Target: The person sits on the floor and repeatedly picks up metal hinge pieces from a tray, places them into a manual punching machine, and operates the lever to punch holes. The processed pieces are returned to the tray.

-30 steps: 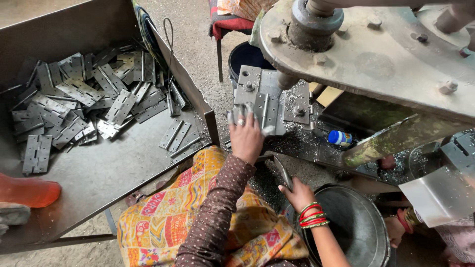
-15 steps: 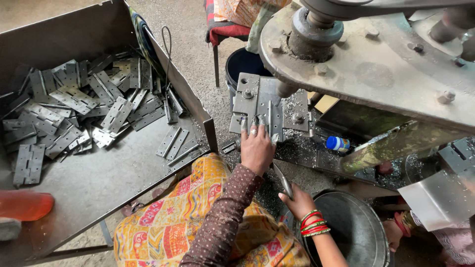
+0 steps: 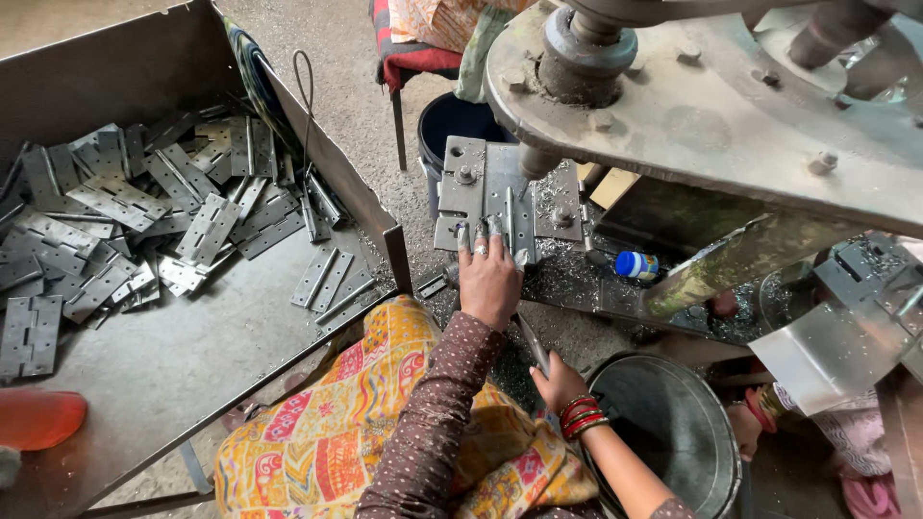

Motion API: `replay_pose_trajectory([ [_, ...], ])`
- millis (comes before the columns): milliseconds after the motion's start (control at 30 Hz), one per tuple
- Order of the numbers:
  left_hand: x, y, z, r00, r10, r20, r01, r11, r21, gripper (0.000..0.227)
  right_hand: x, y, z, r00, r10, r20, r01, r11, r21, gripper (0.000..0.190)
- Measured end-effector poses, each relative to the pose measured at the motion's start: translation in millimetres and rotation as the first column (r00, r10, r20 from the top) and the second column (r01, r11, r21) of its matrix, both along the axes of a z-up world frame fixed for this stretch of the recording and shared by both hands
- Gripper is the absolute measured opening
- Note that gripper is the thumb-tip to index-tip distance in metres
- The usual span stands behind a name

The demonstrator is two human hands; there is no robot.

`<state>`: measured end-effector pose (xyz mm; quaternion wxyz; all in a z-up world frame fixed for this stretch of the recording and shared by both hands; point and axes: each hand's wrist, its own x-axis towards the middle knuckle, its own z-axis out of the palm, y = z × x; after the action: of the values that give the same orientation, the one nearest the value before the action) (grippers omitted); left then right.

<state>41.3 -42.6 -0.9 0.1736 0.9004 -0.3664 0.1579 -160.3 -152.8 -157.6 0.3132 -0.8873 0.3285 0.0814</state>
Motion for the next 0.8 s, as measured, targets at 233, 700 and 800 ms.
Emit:
replay_pose_trajectory([
  [233,-1,-7,-7,1.000,0.006,0.025,-0.010,0.984,0.178,0.033,3,-20,14,0.992,0.067,-0.102,-0.075,0.994,-0.076,0.044],
  [700,0,14,5,0.996,-0.006,0.090,0.000,0.997,0.075,0.023,-4,-4,-37,0.997,-0.022,0.077,0.021,1.000,0.021,0.042],
  [800,13,-2,-7,0.999,-0.011,0.036,0.008,0.995,0.095,0.023,-2,-22,5,0.995,0.099,0.004,-0.098,0.989,-0.110,0.052],
])
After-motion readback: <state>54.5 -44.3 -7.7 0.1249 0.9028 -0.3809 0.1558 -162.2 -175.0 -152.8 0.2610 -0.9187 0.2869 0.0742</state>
